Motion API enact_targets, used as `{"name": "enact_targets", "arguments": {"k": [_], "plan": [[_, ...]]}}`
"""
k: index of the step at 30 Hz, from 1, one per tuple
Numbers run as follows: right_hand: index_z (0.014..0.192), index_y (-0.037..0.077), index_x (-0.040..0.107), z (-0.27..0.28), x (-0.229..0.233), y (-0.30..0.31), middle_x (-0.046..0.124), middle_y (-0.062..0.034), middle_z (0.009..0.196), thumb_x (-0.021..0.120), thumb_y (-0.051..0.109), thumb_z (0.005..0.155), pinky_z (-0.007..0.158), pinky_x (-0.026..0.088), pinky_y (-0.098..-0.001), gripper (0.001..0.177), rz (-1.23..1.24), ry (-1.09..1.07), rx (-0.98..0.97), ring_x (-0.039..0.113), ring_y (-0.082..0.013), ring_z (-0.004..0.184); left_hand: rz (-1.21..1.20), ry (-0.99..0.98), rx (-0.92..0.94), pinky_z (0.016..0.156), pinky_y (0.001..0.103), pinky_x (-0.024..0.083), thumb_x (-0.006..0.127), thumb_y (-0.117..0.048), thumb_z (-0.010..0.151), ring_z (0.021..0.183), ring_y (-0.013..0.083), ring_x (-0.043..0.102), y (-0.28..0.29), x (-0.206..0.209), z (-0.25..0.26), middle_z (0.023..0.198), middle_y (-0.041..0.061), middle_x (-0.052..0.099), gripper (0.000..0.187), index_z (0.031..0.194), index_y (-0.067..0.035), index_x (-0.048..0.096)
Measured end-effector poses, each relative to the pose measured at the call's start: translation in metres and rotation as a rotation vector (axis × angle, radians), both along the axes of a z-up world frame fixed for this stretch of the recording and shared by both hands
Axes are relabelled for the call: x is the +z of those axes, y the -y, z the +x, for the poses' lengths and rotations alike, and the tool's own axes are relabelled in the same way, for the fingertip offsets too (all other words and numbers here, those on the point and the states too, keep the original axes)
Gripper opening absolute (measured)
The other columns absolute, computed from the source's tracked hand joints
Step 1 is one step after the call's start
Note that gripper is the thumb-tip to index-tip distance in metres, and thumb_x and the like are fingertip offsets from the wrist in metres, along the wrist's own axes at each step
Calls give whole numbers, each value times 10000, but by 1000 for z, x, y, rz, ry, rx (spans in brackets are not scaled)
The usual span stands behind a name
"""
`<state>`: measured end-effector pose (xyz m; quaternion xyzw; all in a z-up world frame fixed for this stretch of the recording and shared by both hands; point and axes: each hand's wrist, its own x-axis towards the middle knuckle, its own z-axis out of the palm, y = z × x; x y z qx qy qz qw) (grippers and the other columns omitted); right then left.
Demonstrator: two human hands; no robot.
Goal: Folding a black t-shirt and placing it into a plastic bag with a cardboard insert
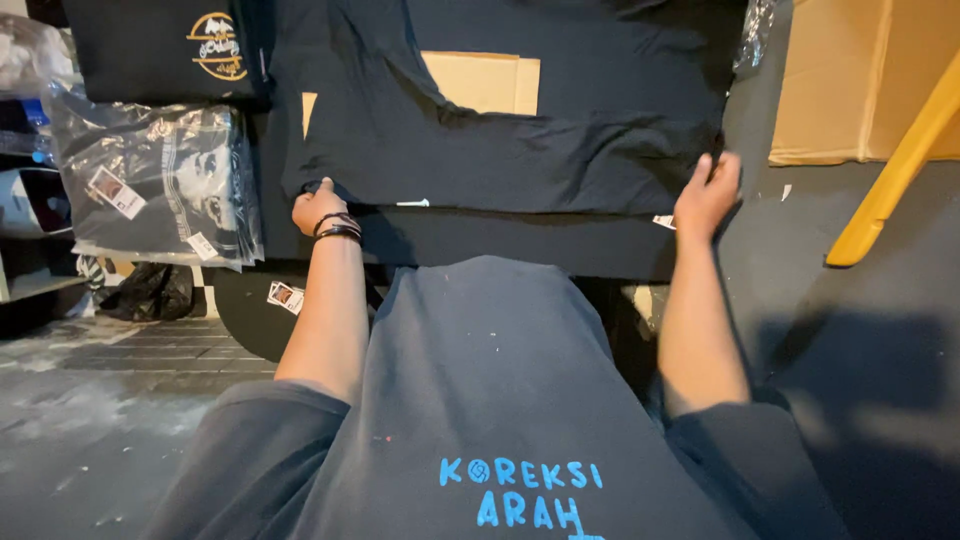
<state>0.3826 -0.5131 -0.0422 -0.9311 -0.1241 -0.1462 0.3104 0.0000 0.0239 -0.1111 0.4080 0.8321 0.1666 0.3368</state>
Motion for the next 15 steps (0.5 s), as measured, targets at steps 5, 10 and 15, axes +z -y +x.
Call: {"name": "enact_targets", "arguments": {"k": [5, 10, 15], "plan": [[1114, 116, 631, 8, 62, -29, 727, -214, 924, 630, 142, 1049, 729, 533, -573, 70, -195, -85, -16, 703, -486, 857, 93, -53, -3, 773, 275, 599, 862, -340, 763, 685, 199, 785, 3, 21, -4, 695, 64, 750, 286, 895, -140, 704], [1141, 120, 619, 25, 59, -39, 747, -170, 979, 638, 159, 1039, 750, 572, -521, 111, -232, -88, 14, 732, -433, 897, 196, -56, 25, 819, 344, 610, 878, -318, 763, 801, 271, 803, 1, 25, -12, 863, 138, 753, 334, 932, -103, 687], [1312, 50, 559, -24, 104, -65, 570, -194, 1190, 820, 47, 911, 1029, 455, -508, 479, -84, 35, -35, 569, -422, 1172, -36, 324, -36, 551, 485, 694, 790, -339, 919, 642, 337, 800, 18, 36, -15, 800, 183, 682, 480, 1185, -38, 528]]}}
